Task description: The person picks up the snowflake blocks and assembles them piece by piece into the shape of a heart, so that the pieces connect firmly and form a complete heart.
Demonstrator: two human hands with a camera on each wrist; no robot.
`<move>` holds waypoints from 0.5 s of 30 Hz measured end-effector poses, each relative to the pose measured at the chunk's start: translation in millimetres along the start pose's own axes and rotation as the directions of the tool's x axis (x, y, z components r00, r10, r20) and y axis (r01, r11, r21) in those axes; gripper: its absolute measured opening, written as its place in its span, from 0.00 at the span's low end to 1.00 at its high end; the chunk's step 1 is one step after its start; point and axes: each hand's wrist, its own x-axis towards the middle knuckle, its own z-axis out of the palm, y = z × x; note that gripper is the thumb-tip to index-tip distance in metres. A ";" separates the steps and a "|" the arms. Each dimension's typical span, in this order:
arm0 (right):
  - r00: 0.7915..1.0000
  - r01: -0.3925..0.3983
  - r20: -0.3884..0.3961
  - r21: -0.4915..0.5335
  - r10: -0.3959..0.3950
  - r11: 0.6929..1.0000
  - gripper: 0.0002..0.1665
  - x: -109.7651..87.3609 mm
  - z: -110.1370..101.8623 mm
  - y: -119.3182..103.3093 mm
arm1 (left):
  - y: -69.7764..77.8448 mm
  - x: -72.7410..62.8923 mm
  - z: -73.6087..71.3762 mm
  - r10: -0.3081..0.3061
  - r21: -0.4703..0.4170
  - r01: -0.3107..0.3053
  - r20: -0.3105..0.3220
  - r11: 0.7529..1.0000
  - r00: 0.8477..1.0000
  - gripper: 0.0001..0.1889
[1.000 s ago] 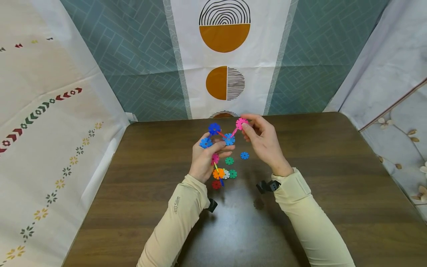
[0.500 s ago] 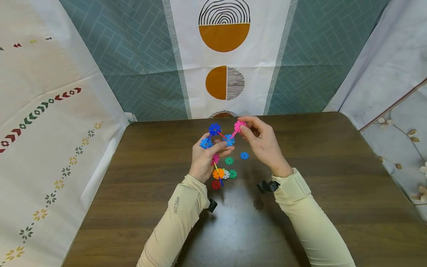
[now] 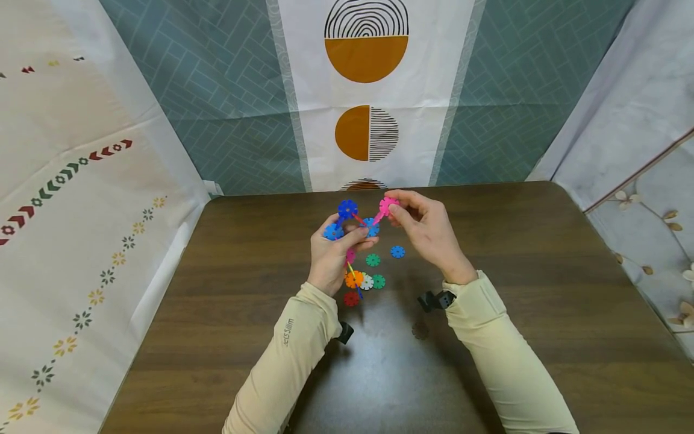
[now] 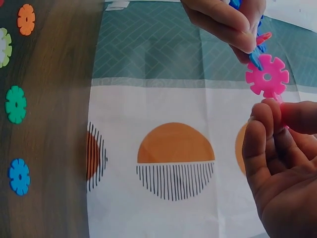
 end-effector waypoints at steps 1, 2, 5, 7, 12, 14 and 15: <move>1.000 -0.002 0.001 0.010 0.002 1.000 0.16 0.7 -0.3 3.9 | 0.0 0.1 -0.1 -0.001 -0.001 0.001 -0.001 1.000 1.000 0.17; 1.000 -0.004 0.001 0.018 0.004 1.000 0.16 1.4 -0.6 7.9 | 0.1 0.3 0.0 -0.002 0.000 0.002 0.000 1.000 1.000 0.17; 1.000 -0.011 -0.001 0.028 0.011 1.000 0.16 3.2 -1.6 19.8 | 0.3 0.6 0.1 -0.002 0.002 0.002 -0.002 1.000 1.000 0.17; 1.000 -0.015 -0.002 0.035 0.015 0.999 0.16 3.8 -2.0 25.9 | 0.3 0.7 0.3 -0.002 0.004 0.003 -0.005 1.000 1.000 0.17; 1.000 0.001 -0.007 0.049 0.000 0.999 0.16 3.4 -2.4 28.6 | -0.4 0.7 0.9 -0.003 0.010 0.003 -0.013 1.000 1.000 0.16; 1.000 0.007 -0.009 0.052 -0.007 0.999 0.16 3.1 -2.2 28.2 | -0.7 0.6 1.1 -0.003 0.012 0.003 -0.014 1.000 1.000 0.17; 1.000 0.007 -0.009 0.053 -0.007 0.999 0.16 2.8 -2.0 27.9 | -0.9 0.5 1.2 -0.002 0.015 0.002 -0.016 1.000 1.000 0.17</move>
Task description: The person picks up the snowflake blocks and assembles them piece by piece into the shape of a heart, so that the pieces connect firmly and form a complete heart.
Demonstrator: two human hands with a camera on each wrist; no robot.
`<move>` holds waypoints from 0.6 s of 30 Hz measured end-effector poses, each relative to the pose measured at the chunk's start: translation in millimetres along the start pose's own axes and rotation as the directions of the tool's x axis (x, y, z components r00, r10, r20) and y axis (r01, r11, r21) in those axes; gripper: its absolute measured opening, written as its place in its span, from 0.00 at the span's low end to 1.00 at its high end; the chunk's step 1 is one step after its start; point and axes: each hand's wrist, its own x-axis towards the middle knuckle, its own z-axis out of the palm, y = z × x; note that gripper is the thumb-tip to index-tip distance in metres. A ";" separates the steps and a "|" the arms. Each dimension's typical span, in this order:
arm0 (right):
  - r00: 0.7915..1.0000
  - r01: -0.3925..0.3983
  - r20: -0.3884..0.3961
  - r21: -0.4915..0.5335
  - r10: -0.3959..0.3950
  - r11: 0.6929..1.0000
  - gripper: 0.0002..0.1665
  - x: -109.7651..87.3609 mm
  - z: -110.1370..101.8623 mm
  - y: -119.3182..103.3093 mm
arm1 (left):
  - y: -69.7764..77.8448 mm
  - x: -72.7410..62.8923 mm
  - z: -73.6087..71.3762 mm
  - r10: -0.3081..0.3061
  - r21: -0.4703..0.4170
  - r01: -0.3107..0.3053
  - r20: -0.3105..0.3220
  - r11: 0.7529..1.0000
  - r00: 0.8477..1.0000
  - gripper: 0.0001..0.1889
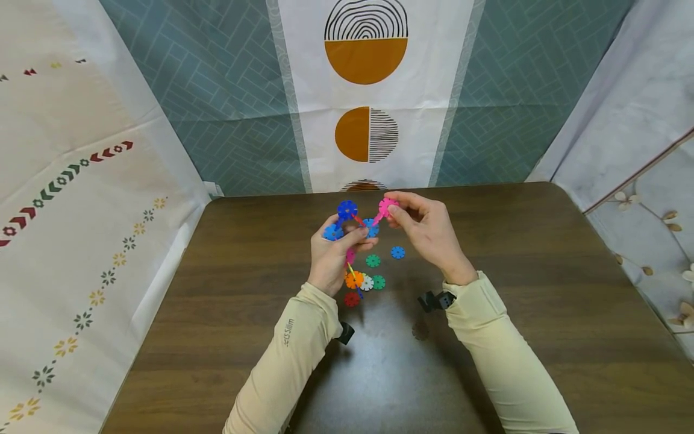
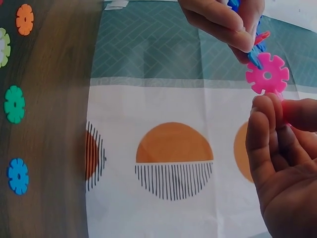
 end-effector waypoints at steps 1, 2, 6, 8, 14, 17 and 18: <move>1.000 -0.001 0.000 0.003 0.001 1.000 0.16 -0.2 0.4 -0.4 | -0.3 0.1 0.1 0.001 0.003 -0.001 -0.001 1.000 1.000 0.17; 1.000 -0.002 0.002 0.004 0.002 1.000 0.16 -0.4 0.7 -0.6 | -0.5 0.0 0.1 0.003 0.009 -0.003 -0.002 1.000 1.000 0.17; 1.000 -0.006 0.012 0.004 0.006 1.000 0.16 -0.9 1.0 -0.8 | -0.1 -0.6 -0.1 0.015 0.030 -0.015 -0.003 0.999 1.000 0.16; 1.000 -0.008 0.021 0.008 0.008 1.000 0.17 -0.7 0.6 0.0 | 0.9 -1.0 -0.4 0.020 0.035 -0.020 -0.002 0.999 1.000 0.16; 0.999 -0.027 0.038 0.023 0.026 0.999 0.18 -1.2 1.3 2.1 | 1.9 -0.8 -1.3 0.004 0.045 -0.003 -0.019 0.999 1.000 0.18; 0.999 -0.037 0.033 0.021 0.036 0.999 0.19 -2.3 1.8 4.2 | 1.6 -0.5 -1.6 -0.013 0.057 0.015 -0.030 0.998 0.999 0.18; 0.999 -0.042 0.028 0.018 0.042 0.999 0.19 -2.6 1.7 5.5 | 1.5 -0.3 -1.8 -0.017 0.058 0.019 -0.034 0.998 0.999 0.18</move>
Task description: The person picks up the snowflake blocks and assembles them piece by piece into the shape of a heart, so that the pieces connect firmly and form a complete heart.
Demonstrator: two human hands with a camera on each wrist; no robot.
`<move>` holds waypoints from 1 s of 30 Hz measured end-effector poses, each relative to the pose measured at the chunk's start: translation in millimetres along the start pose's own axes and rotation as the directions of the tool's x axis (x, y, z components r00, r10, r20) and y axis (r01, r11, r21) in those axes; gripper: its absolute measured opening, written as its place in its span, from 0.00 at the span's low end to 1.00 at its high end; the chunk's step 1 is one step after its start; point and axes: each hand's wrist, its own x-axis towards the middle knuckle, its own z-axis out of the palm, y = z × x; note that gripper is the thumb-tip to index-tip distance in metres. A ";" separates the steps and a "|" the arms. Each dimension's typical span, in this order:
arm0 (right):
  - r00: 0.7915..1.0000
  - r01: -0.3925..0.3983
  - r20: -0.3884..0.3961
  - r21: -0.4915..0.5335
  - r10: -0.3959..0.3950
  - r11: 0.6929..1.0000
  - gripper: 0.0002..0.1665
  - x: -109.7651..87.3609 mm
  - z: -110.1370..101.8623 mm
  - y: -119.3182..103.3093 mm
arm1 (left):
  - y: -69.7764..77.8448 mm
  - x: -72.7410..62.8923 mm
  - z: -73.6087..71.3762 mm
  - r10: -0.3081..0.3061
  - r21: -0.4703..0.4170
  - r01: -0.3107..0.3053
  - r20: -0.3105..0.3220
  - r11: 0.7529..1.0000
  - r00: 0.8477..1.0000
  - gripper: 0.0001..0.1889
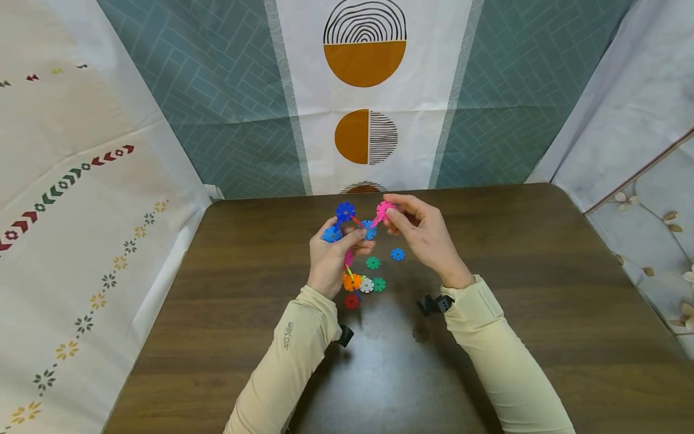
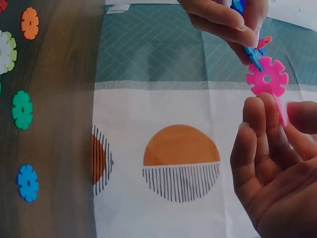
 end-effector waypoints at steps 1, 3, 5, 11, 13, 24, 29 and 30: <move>1.000 -0.008 -0.006 -0.007 0.008 1.000 0.20 -0.3 -0.2 1.9 | -0.1 0.0 -0.4 -0.002 -0.001 0.002 -0.005 1.000 1.000 0.18; 0.999 -0.031 -0.022 -0.025 0.030 0.999 0.20 -0.8 -1.2 5.6 | -0.2 0.1 -1.3 -0.001 -0.002 0.001 -0.014 1.000 1.000 0.19; 0.997 -0.067 -0.037 -0.050 0.066 0.996 0.21 -0.9 -3.1 11.9 | -0.2 0.3 -2.2 0.003 -0.007 -0.003 -0.017 1.000 1.000 0.22; 0.971 -0.228 0.021 -0.238 0.240 0.944 0.19 -2.6 -6.5 41.3 | 0.6 0.1 -4.1 0.003 -0.016 -0.003 -0.014 1.000 1.000 0.21; 0.954 -0.263 0.049 -0.332 0.295 0.906 0.20 -3.8 -6.6 51.4 | 0.9 0.0 -4.3 0.001 -0.020 -0.002 -0.012 1.000 1.000 0.18; 0.860 -0.320 0.105 -0.651 0.499 0.689 0.30 -10.1 -3.8 93.5 | 2.6 0.0 -7.0 -0.045 -0.033 0.044 -0.023 0.999 0.999 0.26; 0.856 -0.300 0.079 -0.729 0.511 0.615 0.28 -11.8 -0.8 103.2 | 3.5 0.1 -8.0 -0.066 -0.049 0.066 0.004 0.997 0.998 0.23; 0.857 -0.295 0.077 -0.737 0.510 0.608 0.27 -11.9 -0.6 103.9 | 3.8 0.2 -8.0 -0.065 -0.050 0.066 0.015 0.997 0.998 0.21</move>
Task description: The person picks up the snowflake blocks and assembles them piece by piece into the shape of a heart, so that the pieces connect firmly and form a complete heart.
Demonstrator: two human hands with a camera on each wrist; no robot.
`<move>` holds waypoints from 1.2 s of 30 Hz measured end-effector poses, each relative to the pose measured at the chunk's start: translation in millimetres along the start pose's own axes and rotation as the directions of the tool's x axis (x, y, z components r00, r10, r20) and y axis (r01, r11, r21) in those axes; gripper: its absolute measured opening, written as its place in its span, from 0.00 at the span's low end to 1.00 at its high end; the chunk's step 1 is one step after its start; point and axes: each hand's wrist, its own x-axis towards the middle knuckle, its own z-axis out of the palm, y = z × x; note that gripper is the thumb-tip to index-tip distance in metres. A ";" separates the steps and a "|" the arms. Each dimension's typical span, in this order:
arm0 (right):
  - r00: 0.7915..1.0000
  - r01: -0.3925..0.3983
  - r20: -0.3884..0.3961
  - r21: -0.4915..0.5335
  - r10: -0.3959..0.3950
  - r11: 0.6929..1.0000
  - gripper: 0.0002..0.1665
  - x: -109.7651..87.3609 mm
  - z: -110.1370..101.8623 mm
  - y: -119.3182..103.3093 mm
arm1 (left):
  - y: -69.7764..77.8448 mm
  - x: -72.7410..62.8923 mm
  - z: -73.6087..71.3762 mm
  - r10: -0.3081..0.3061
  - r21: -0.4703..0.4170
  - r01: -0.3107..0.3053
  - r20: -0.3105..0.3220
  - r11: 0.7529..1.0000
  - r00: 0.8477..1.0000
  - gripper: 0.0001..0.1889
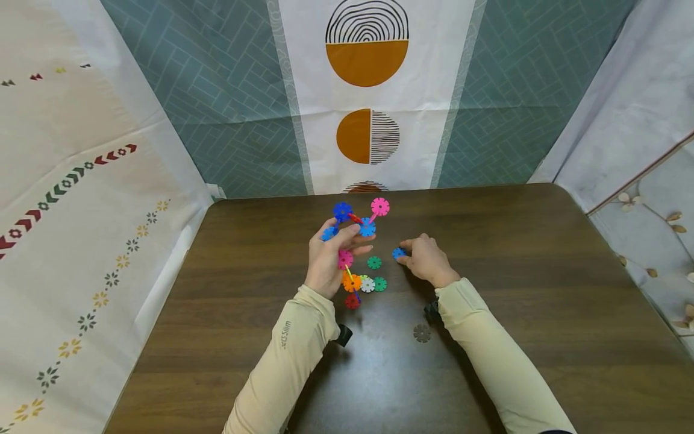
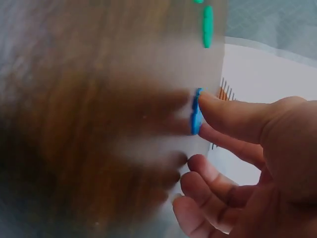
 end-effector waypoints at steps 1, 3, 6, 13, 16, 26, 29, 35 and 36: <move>1.000 0.000 -0.002 -0.011 0.000 1.000 0.26 0.4 0.3 0.5 | 0.0 0.2 -0.2 -0.001 -0.004 0.001 0.012 1.000 1.000 0.18; 1.000 -0.001 -0.006 -0.008 0.001 1.000 0.24 0.9 0.3 1.5 | 0.5 0.6 0.0 0.001 -0.014 0.000 0.040 1.000 0.999 0.15; 1.000 0.012 -0.011 0.023 -0.012 1.000 0.21 3.2 -0.1 4.7 | 0.9 0.6 0.0 -0.006 -0.053 0.010 0.084 0.999 0.996 0.10; 0.999 0.038 -0.009 0.226 -0.037 0.973 0.17 3.2 -1.4 10.0 | 0.7 -0.4 0.2 -0.034 -0.095 0.045 0.115 0.994 0.993 0.07; 0.994 0.096 -0.082 0.353 -0.072 0.931 0.15 -2.2 -3.7 6.0 | 0.0 -0.7 -0.5 -0.023 -0.069 0.032 0.128 0.997 0.992 0.09; 0.878 0.425 -0.451 0.581 -0.159 0.694 0.12 -47.5 -48.4 -47.5 | 0.9 0.3 0.0 0.016 -0.119 0.004 0.161 0.993 0.987 0.12; 0.856 0.471 -0.484 0.588 -0.181 0.657 0.12 -55.3 -56.6 -57.7 | 1.5 0.7 0.7 0.013 -0.138 0.011 0.170 0.990 0.985 0.12; 0.824 0.507 -0.540 0.565 -0.174 0.651 0.14 -60.4 -61.6 -66.9 | 2.4 0.8 1.5 -0.002 -0.167 0.038 0.205 0.985 0.979 0.09; 0.820 0.508 -0.547 0.558 -0.170 0.656 0.14 -60.7 -61.9 -67.7 | 2.4 0.9 1.7 -0.007 -0.172 0.044 0.214 0.984 0.977 0.09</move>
